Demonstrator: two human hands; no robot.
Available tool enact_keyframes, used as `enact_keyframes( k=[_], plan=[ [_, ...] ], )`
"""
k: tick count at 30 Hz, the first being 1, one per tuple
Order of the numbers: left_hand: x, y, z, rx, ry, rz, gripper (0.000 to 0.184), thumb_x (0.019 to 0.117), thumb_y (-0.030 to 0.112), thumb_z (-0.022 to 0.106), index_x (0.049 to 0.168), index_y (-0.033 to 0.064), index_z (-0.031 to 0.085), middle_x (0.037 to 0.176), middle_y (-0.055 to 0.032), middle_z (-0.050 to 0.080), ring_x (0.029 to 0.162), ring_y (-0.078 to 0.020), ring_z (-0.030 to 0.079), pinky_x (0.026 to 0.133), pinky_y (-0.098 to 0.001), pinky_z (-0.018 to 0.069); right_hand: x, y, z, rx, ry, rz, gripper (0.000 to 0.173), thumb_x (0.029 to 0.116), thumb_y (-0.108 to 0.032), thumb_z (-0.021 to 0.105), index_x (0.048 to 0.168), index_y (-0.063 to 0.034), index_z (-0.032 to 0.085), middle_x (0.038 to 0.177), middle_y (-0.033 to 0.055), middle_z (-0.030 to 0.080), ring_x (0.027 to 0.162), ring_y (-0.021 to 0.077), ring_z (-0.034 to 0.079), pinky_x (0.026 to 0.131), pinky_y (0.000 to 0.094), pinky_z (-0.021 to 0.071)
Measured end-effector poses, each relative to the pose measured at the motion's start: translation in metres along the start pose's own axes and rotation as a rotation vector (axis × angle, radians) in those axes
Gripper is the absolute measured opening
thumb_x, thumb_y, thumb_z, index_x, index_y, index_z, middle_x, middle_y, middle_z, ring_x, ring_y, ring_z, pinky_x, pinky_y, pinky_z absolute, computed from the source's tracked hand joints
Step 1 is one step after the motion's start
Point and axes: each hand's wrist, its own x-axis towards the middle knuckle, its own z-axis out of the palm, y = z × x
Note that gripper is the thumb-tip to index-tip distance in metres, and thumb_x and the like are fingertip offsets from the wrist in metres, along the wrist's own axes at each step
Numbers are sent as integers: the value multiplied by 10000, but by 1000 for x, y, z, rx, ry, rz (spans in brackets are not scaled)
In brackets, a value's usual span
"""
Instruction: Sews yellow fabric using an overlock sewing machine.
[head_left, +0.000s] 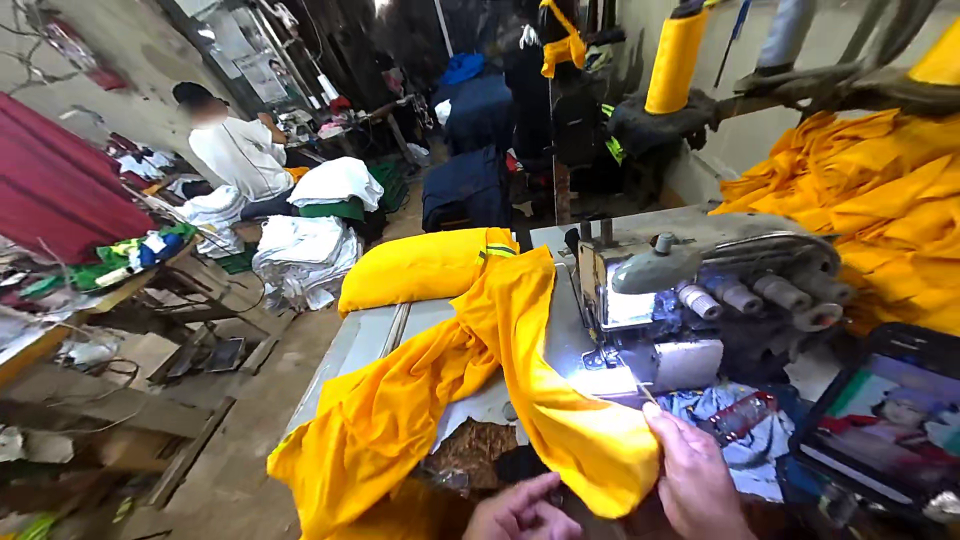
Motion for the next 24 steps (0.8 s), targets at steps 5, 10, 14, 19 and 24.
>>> enact_keyframes(
  k=[5,10,14,19,24],
  plan=[
    [84,34,-19,528,371,247,322,993,274,627,1217,55,702,959,-28,713,631,-98,616,562,-285,545,-9,3,-10,-52,-93,-21,366,1076,-216,504,858,-23,727,760,72,709,717,146,698,695,327,612],
    [119,25,-39,602,418,219,198,980,237,646,1021,62,728,866,-28,717,748,-111,681,694,-322,585,-24,-6,-10,-99,-285,-33,88,953,-65,671,995,-22,735,896,25,747,827,94,712,782,299,615],
    [92,57,-67,803,607,385,179,989,201,630,998,49,724,850,-37,712,751,-107,679,710,-322,592,-23,-7,19,-91,-469,84,198,985,-67,627,1143,-3,728,1059,74,761,993,153,727,923,378,608],
    [121,52,-117,1096,439,134,305,1017,266,634,1179,13,691,1136,-194,671,972,-358,681,873,-592,554,-16,8,81,-180,-420,295,245,974,-285,694,897,-56,731,839,53,726,779,162,711,723,373,613],
    [46,0,-51,791,340,392,304,919,356,737,904,52,734,789,-30,702,675,-101,667,624,-305,591,-17,8,81,-62,-364,300,213,930,-240,742,847,-47,705,761,29,691,673,105,663,609,277,564]
  ],
)
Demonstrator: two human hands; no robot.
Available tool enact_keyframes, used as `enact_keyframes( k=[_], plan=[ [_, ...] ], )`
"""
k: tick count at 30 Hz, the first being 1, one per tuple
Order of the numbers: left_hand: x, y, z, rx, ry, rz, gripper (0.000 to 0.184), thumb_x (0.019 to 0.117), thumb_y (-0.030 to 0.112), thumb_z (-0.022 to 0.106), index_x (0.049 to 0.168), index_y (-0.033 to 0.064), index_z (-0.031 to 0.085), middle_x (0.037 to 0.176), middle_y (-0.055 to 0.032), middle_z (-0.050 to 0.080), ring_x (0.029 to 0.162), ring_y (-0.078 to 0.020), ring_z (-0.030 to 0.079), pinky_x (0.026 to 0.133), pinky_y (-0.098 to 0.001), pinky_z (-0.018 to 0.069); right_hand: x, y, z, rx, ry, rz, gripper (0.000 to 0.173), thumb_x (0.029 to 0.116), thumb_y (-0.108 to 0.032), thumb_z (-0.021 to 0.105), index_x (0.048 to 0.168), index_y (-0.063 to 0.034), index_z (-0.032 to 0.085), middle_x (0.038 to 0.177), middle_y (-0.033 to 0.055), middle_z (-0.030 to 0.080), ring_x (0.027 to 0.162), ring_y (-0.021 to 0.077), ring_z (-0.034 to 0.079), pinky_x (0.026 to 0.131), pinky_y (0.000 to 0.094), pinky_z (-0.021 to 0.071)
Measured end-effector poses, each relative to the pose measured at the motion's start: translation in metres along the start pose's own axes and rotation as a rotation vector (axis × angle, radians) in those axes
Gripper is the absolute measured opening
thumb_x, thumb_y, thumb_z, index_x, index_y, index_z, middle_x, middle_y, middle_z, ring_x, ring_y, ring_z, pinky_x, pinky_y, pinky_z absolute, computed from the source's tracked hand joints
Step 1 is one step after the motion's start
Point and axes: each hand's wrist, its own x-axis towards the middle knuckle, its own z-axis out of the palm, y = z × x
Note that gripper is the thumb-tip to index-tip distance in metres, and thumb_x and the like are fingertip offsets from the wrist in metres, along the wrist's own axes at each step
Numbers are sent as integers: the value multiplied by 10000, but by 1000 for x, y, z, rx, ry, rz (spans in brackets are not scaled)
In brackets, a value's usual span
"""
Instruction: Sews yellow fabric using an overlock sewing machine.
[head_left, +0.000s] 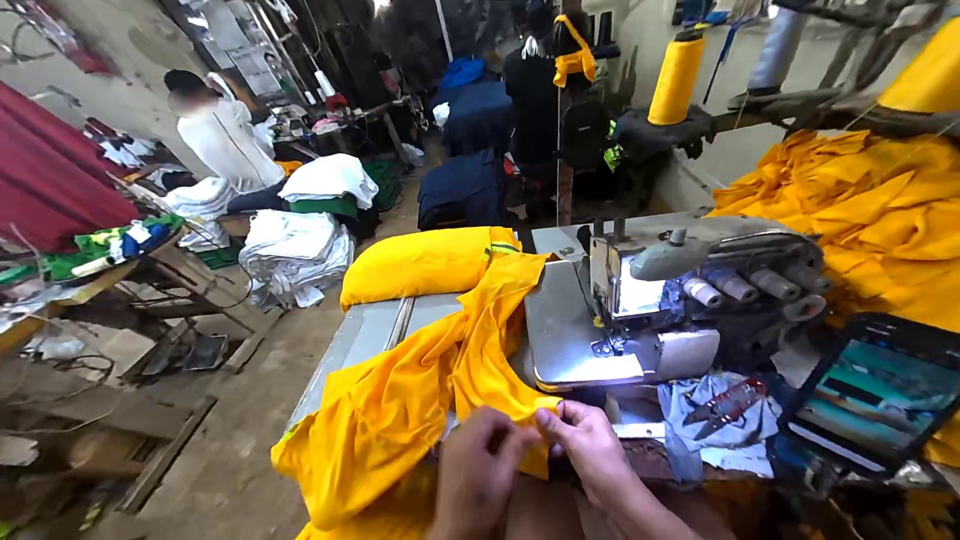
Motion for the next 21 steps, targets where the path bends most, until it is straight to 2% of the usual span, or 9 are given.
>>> enact_keyframes(
  k=[3,6,8,10,12,14,17,19,21],
  plan=[
    [-34,-5,40,-179,7,-34,219,867,257,784,908,48,735,813,1,716,707,-40,675,663,-230,597,-1,2,0,-16,-5,-31,222,849,-252,812,809,-67,695,742,10,680,684,92,648,648,291,551],
    [-31,-4,29,-102,12,27,148,929,199,720,918,56,759,853,-5,735,752,-39,695,710,-232,610,-4,-2,-8,-91,39,-134,225,810,-241,848,827,-65,708,742,-5,690,666,75,651,627,281,560],
    [-24,-3,10,5,51,112,161,946,185,689,910,45,760,870,-46,733,741,-62,682,685,-242,594,-8,-3,-16,-193,83,-330,214,824,-211,844,832,-54,698,786,-13,677,732,45,639,690,243,549],
    [-18,-5,-6,60,142,212,147,922,147,704,887,14,757,911,-106,715,740,-62,664,658,-198,573,-9,-1,-27,-406,141,-581,93,829,-95,764,910,-51,754,891,24,705,858,70,662,791,236,561],
    [-15,-6,-15,62,205,274,120,905,97,714,882,-19,732,963,-147,698,760,-58,657,654,-163,560,-7,4,-39,-601,236,-734,141,832,-79,727,957,-107,785,919,32,695,818,80,655,726,245,571],
    [-18,-6,-13,17,208,249,102,900,65,716,921,-35,712,983,-148,720,774,-57,682,672,-176,576,-8,6,-45,-592,278,-677,198,836,-72,698,991,-134,805,950,25,688,781,56,632,681,224,557],
    [-25,7,4,-381,117,-73,214,919,-37,655,1115,-112,616,935,-85,722,652,-75,689,579,-229,612,-15,-9,-48,-221,85,-267,218,915,-58,663,1113,-51,753,1008,33,729,707,64,659,617,230,573],
    [-18,10,8,-831,57,-346,296,970,-62,521,1265,-52,518,827,-58,702,540,-95,624,480,-240,552,-16,-17,-53,89,-107,-37,251,975,-105,655,1213,-29,679,893,44,701,597,85,597,529,248,520],
    [-6,7,6,-1126,13,-516,291,1016,17,439,1292,23,529,753,-40,645,475,-51,533,424,-194,476,-17,-22,-63,193,-209,18,236,1005,-172,619,1208,-67,675,819,17,671,556,48,551,502,214,482]
  ],
)
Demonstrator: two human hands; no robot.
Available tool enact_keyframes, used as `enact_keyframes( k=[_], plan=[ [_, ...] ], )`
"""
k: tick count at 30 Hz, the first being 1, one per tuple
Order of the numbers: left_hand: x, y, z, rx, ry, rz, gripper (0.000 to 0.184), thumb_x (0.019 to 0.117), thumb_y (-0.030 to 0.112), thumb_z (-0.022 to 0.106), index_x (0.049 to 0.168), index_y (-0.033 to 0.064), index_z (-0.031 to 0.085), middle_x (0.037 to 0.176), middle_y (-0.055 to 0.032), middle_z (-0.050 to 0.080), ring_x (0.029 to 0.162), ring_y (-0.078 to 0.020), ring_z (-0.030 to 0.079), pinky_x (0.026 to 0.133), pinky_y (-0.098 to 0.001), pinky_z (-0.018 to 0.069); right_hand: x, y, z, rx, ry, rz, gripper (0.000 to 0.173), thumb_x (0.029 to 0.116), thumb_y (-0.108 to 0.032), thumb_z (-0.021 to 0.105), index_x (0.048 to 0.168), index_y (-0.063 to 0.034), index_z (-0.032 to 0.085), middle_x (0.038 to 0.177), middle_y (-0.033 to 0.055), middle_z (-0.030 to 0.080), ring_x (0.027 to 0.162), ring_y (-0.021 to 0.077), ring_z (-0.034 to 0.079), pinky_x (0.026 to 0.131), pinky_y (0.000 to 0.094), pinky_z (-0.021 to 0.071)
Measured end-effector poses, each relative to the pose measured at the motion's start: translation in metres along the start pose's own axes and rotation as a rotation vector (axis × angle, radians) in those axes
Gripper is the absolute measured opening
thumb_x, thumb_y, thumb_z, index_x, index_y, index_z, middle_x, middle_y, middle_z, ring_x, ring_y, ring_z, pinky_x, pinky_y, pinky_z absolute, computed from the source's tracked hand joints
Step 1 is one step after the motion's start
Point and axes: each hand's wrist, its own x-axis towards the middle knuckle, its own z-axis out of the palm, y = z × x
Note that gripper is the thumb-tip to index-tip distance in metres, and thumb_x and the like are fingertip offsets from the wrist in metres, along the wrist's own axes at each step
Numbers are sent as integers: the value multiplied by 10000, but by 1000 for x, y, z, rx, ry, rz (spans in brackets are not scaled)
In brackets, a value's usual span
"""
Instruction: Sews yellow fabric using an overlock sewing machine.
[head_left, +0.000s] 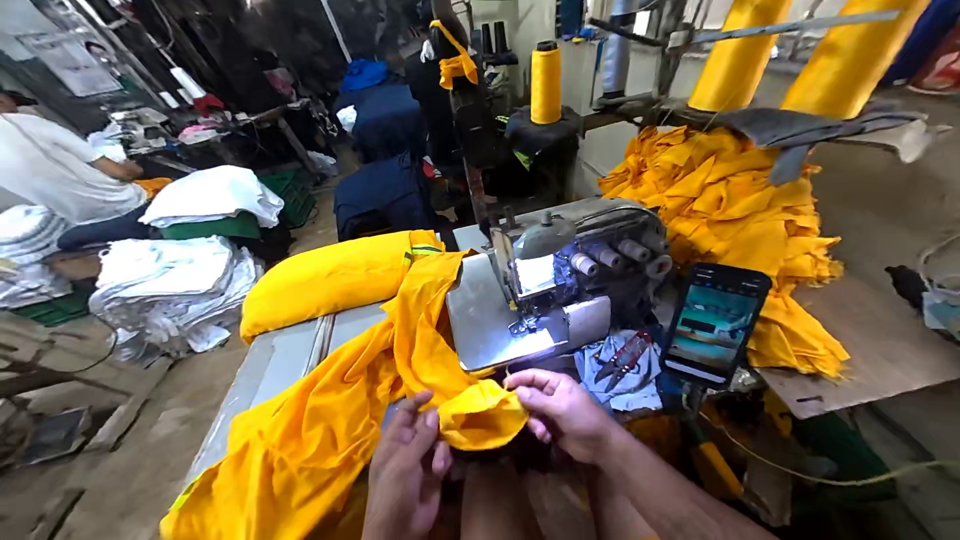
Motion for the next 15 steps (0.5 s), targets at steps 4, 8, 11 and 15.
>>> enact_keyframes(
  k=[4,8,11,15],
  plan=[
    [24,4,-10,79,-77,46,161,1021,121,529,1123,67,642,770,-31,640,546,-43,531,475,-187,447,5,-8,-17,-231,28,-218,183,996,-195,619,1103,-104,735,812,2,678,596,38,563,547,210,498],
    [50,-46,-36,700,-189,292,176,983,186,646,1055,44,721,879,-19,733,765,-90,692,711,-294,599,20,22,-45,-974,103,-462,268,1009,-345,623,1082,-135,772,941,-31,764,846,54,715,797,301,612],
    [46,-54,-34,692,-134,302,236,982,187,656,1141,22,711,992,-41,746,728,-89,686,661,-265,598,22,33,-50,-1110,129,-580,296,1024,-388,602,1071,-159,783,944,-44,769,870,37,718,817,293,612],
    [20,-41,-35,618,17,355,268,994,139,613,1211,-8,668,1044,-81,730,667,-122,667,566,-269,583,7,28,-52,-957,201,-675,248,1025,-295,608,1044,-120,782,970,-33,754,893,30,702,819,233,605]
  ],
)
